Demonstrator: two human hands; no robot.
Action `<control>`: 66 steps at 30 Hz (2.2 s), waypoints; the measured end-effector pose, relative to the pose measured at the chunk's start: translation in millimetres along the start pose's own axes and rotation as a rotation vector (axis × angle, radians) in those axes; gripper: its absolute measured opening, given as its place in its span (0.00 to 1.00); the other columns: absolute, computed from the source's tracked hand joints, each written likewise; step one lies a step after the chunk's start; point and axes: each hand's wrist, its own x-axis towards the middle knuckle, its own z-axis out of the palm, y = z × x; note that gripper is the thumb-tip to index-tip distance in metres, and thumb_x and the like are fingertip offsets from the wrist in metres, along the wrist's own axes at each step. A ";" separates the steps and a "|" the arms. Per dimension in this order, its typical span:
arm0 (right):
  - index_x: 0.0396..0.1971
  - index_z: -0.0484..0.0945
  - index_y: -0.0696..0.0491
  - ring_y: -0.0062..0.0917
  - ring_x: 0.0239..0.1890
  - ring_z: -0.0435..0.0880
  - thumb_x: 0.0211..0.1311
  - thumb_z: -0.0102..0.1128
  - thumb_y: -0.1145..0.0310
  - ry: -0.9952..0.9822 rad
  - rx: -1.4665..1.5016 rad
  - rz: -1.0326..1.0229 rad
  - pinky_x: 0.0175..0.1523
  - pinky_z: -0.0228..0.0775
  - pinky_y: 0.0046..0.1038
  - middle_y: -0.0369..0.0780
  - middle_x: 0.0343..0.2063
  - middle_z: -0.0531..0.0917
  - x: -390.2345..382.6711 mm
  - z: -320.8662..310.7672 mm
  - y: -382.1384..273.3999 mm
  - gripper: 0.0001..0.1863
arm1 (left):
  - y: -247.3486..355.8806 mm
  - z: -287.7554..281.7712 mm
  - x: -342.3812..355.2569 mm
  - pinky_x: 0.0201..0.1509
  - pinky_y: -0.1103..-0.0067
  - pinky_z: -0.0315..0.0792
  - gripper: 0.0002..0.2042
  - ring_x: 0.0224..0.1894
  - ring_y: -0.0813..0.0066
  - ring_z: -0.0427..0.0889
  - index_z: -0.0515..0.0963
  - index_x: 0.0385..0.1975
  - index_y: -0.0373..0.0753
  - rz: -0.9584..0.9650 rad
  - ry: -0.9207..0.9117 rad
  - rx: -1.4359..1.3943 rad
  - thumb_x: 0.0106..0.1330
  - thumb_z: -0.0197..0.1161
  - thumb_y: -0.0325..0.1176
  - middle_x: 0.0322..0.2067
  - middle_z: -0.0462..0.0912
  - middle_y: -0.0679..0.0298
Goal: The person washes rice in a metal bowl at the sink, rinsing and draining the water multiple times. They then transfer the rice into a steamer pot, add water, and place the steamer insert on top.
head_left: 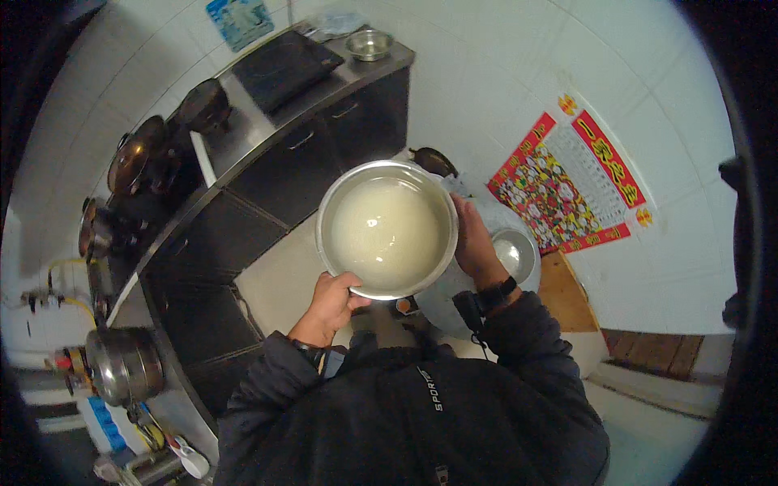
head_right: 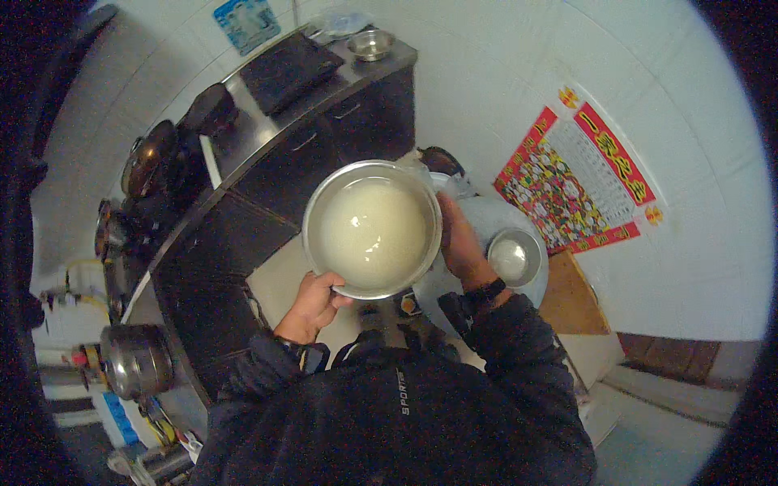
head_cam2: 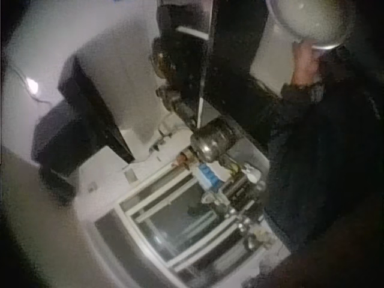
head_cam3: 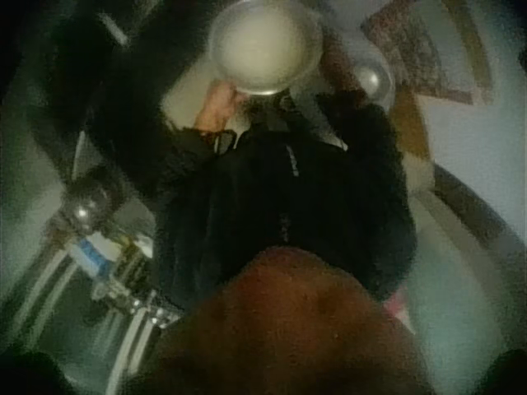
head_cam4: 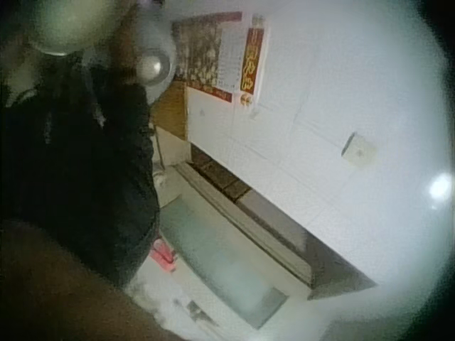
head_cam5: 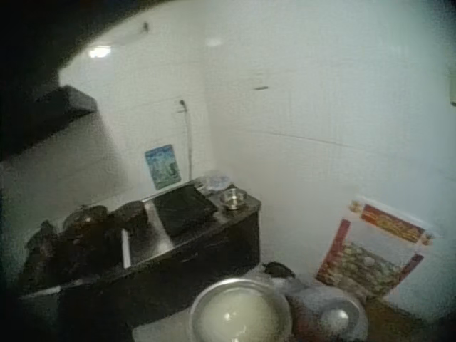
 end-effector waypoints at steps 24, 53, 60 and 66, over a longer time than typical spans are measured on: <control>0.54 0.66 0.64 0.37 0.35 0.84 0.51 0.49 0.69 0.165 0.055 0.284 0.32 0.81 0.35 0.49 0.43 0.79 63.7 177.7 88.5 0.28 | 54.5 -332.3 -78.1 0.37 0.68 0.79 0.28 0.37 0.53 0.85 0.65 0.59 0.35 0.181 0.136 -0.164 0.67 0.55 0.49 0.49 0.79 0.49; 0.44 0.73 0.59 0.34 0.34 0.83 0.51 0.51 0.67 0.143 -0.081 0.280 0.30 0.78 0.33 0.45 0.39 0.81 516.6 178.6 96.5 0.19 | -102.9 -486.9 9.5 0.30 0.69 0.76 0.21 0.33 0.61 0.83 0.75 0.45 0.36 -0.146 0.894 0.846 0.59 0.63 0.46 0.39 0.81 0.56; 0.56 0.63 0.64 0.45 0.38 0.85 0.55 0.52 0.68 0.183 -0.119 0.202 0.34 0.84 0.46 0.52 0.47 0.77 598.5 206.9 98.0 0.28 | -128.6 -483.9 13.7 0.33 0.68 0.76 0.24 0.36 0.62 0.83 0.75 0.47 0.36 -0.222 0.977 0.750 0.54 0.68 0.45 0.41 0.81 0.56; 0.59 0.64 0.57 0.42 0.45 0.82 0.60 0.54 0.64 0.179 -0.161 0.337 0.39 0.83 0.46 0.51 0.50 0.75 647.1 205.0 108.5 0.28 | -143.6 -476.8 21.4 0.36 0.68 0.76 0.27 0.39 0.62 0.83 0.75 0.48 0.37 -0.219 1.021 0.712 0.50 0.72 0.44 0.43 0.82 0.56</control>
